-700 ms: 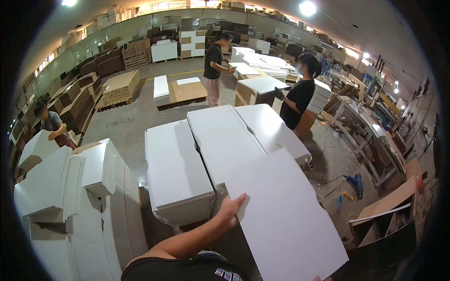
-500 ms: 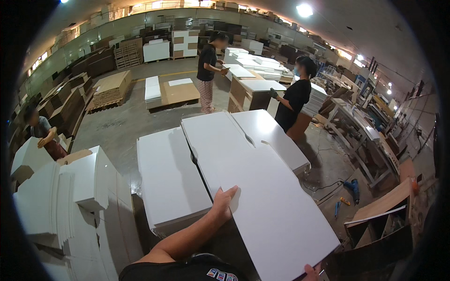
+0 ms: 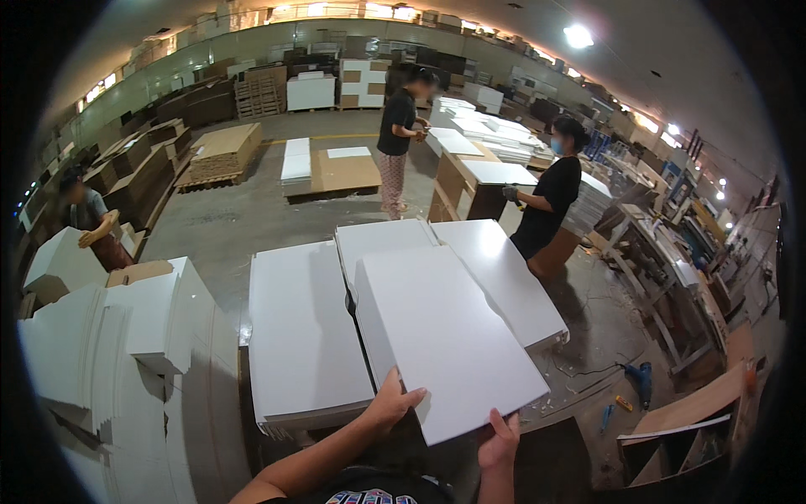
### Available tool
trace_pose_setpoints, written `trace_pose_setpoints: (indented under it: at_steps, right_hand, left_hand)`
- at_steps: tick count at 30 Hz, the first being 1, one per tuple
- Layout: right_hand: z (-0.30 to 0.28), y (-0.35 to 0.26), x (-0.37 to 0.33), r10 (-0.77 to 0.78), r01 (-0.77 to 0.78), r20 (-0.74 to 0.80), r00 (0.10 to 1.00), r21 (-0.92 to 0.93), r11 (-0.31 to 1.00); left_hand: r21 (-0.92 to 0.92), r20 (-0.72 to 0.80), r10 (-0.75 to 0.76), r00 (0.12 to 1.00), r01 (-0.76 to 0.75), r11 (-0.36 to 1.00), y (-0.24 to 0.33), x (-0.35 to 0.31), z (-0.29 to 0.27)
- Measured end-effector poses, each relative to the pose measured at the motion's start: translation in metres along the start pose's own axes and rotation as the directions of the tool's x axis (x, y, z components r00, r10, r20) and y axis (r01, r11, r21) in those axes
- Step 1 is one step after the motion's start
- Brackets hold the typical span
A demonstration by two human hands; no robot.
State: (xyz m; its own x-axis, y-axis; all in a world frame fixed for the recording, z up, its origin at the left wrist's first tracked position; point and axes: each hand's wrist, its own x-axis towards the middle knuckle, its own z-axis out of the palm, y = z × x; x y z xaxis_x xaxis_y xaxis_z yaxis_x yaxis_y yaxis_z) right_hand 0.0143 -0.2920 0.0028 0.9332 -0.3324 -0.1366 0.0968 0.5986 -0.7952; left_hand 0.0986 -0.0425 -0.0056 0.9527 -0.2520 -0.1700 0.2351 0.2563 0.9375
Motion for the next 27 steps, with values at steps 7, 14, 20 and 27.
trace_pose_setpoints:
  at_steps: [7,14,20,27]
  right_hand:
    - [-0.017,-0.009,0.097,0.303,-0.224,0.189,0.934,-0.348,0.910]
    - [-0.067,-0.050,0.148,-0.141,0.358,0.331,0.933,-0.898,0.258]
    - [-0.085,-0.071,0.200,-0.028,0.789,0.816,0.578,-0.567,-0.237]
    - [-0.079,-0.056,0.250,0.150,0.852,0.842,0.519,-0.524,-0.007]
  left_hand:
    - [0.651,-0.310,0.267,0.913,-0.001,0.759,0.003,-0.037,0.037]
    - [0.958,-0.263,0.486,0.833,0.164,0.236,-0.020,-0.031,0.058]
    - [0.958,-0.287,0.471,0.834,0.259,0.126,-0.056,-0.006,0.058]
    - [0.949,-0.313,0.506,0.804,0.292,0.123,-0.061,-0.007,0.059]
